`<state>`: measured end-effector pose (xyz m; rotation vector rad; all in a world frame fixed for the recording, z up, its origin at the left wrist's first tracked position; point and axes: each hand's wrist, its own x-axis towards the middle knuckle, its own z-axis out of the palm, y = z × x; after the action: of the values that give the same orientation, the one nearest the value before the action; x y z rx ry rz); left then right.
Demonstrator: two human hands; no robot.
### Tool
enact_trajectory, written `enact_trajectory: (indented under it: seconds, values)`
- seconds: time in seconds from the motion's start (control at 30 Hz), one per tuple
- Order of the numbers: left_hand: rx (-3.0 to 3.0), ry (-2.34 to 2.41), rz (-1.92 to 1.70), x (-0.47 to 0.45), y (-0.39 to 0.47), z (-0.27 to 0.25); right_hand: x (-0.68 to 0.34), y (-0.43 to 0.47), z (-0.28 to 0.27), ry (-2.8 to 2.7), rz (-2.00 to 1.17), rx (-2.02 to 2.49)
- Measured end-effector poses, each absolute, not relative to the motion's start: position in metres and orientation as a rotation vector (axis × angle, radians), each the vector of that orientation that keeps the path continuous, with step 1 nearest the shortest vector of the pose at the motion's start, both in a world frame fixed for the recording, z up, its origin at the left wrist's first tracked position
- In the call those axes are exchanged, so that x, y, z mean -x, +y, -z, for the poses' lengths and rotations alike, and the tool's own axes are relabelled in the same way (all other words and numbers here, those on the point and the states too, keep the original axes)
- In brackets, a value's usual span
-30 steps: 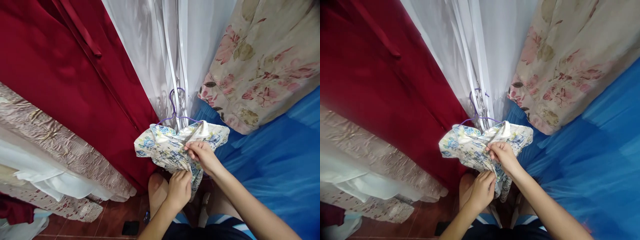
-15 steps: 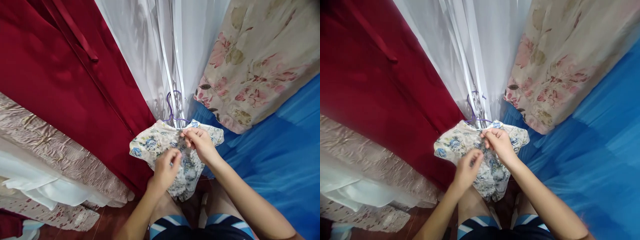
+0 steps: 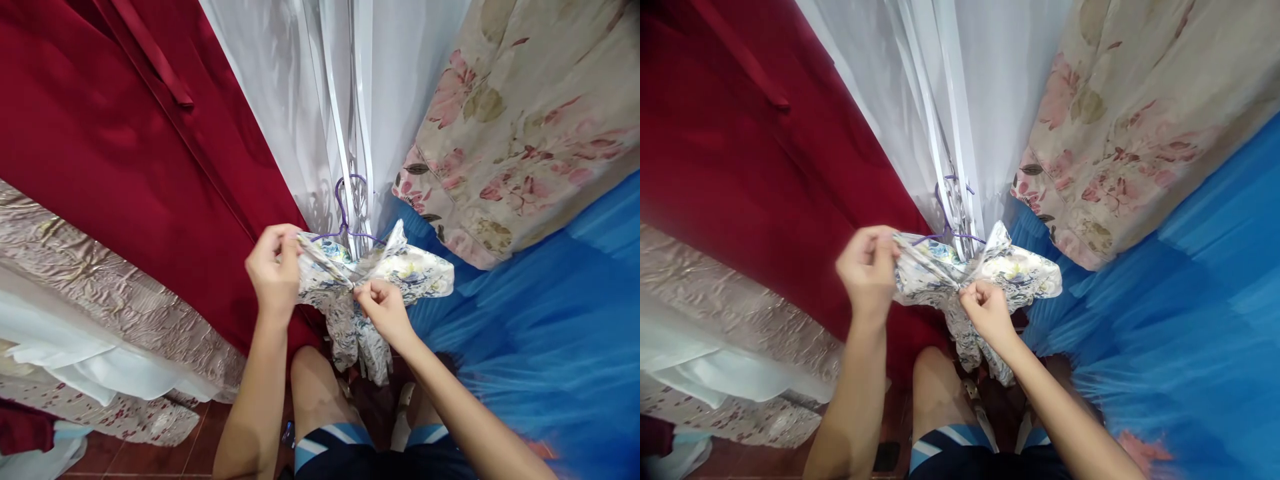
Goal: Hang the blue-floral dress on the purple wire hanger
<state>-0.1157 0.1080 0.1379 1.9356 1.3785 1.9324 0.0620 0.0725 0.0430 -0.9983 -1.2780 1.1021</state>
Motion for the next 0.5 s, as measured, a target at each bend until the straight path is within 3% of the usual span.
enact_trajectory:
  seconds: [0.13, 0.23, 0.5]
  values:
    - [-1.312, 1.254, -2.207, 0.176, 0.145, -0.115, -0.072, 0.053, -0.029, -1.315, -1.134, 1.053]
    - [-0.707, 1.184, -2.111, 0.203, 0.162, -0.073, -0.074, 0.043, -0.022, -1.383, -1.192, 1.095]
    - [-0.869, 1.143, -1.635, 0.152, 0.113, 0.016, -0.111, 0.027, 0.039, -1.472, -1.320, 1.246]
